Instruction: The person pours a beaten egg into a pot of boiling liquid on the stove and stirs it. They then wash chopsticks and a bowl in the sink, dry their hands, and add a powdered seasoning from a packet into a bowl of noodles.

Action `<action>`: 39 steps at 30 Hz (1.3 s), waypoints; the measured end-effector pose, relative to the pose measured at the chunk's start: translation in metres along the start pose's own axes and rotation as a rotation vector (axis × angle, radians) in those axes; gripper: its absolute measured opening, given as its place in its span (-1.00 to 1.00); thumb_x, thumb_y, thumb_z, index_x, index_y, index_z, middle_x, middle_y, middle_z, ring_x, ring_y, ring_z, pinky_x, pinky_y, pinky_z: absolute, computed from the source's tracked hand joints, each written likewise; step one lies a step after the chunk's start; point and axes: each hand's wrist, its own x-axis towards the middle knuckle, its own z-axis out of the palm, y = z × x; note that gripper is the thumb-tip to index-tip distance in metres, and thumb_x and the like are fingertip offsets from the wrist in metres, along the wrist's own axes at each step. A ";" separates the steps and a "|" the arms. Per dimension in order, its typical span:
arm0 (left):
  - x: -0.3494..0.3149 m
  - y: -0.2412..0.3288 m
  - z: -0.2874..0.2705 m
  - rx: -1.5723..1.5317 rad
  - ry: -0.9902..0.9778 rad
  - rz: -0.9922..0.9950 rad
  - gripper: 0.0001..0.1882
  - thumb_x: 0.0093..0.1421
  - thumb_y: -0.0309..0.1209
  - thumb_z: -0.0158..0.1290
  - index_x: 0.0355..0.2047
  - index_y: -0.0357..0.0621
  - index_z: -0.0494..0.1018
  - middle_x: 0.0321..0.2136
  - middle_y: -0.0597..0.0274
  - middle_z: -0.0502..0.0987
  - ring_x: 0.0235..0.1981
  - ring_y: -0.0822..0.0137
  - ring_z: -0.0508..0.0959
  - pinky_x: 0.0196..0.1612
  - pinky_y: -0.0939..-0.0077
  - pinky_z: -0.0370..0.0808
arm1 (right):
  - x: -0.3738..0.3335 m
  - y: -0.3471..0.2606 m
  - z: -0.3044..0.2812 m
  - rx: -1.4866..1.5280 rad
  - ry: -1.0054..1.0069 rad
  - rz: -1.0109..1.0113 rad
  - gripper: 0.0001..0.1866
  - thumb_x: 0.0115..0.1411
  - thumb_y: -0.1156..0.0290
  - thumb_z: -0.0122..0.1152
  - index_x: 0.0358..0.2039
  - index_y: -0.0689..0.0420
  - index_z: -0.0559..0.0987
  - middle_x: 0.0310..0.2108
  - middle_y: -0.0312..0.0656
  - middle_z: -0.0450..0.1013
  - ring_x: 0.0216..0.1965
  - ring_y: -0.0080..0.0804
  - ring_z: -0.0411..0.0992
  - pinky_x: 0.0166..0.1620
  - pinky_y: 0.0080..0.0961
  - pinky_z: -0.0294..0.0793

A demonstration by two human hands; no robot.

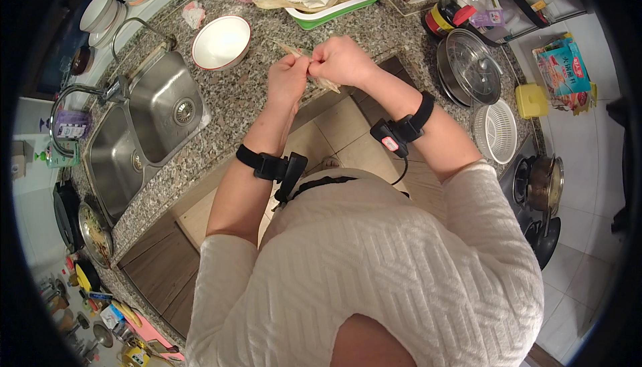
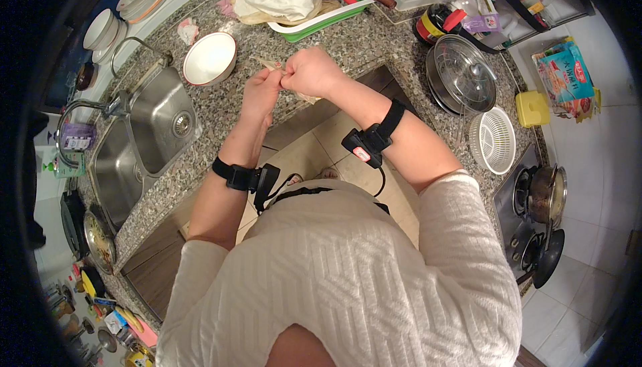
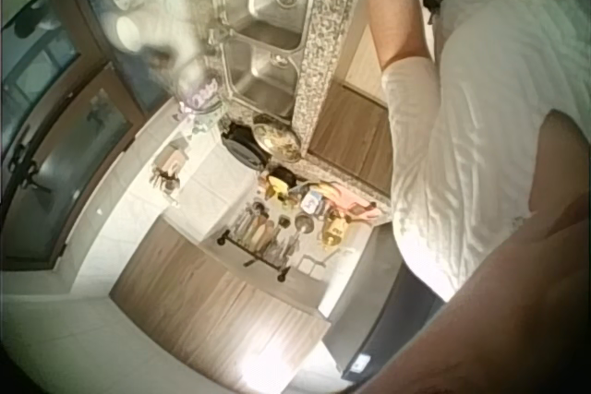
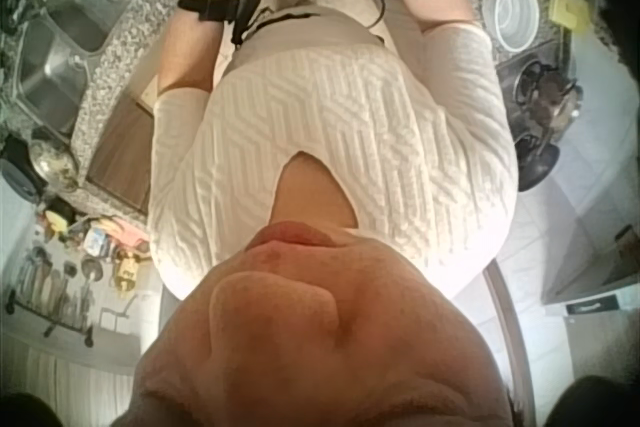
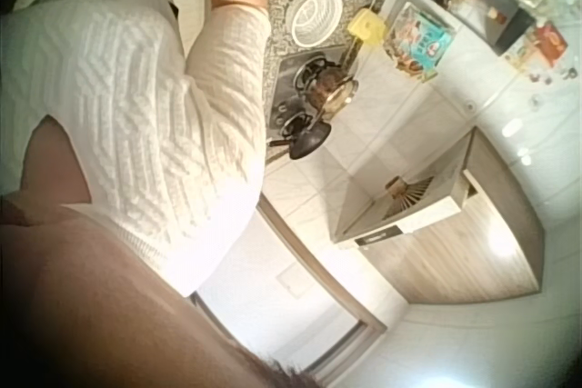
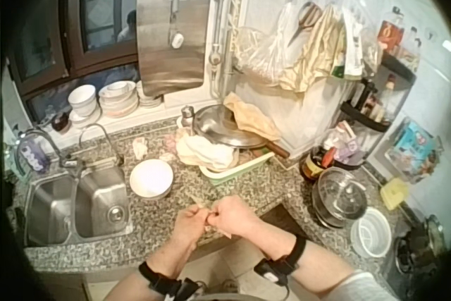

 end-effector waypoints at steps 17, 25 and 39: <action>-0.004 0.029 -0.020 0.431 -0.219 -0.255 -0.75 0.25 -0.29 -0.03 -0.37 -0.21 0.52 -0.44 0.24 0.60 -0.43 0.43 0.62 -0.37 0.65 0.52 | -0.012 -0.003 0.013 -0.153 0.044 -0.171 -0.82 0.03 0.29 0.20 -0.54 0.10 0.67 -0.53 -0.04 0.56 -0.42 -0.03 0.56 -0.28 -0.17 0.59; -0.009 0.015 -0.004 0.157 -0.062 -0.211 -0.78 0.23 -0.36 0.02 -0.48 -0.23 0.52 -0.55 0.29 0.54 -0.56 0.52 0.47 -0.48 0.62 0.37 | -0.001 -0.009 0.004 -0.233 -0.054 -0.051 -0.77 -0.07 0.26 0.25 -0.56 0.17 0.67 -0.51 0.09 0.54 -0.40 0.03 0.57 -0.23 -0.15 0.59; 0.003 -0.011 -0.017 0.053 -0.053 -0.110 -0.78 0.22 -0.42 -0.01 -0.53 -0.26 0.49 -0.59 0.27 0.52 -0.57 0.50 0.42 -0.48 0.59 0.32 | 0.009 0.017 0.025 0.582 -0.172 0.228 -0.87 -0.05 0.34 0.28 -0.53 0.06 0.74 -0.63 -0.26 0.57 -0.58 -0.54 0.50 -0.41 -0.56 0.51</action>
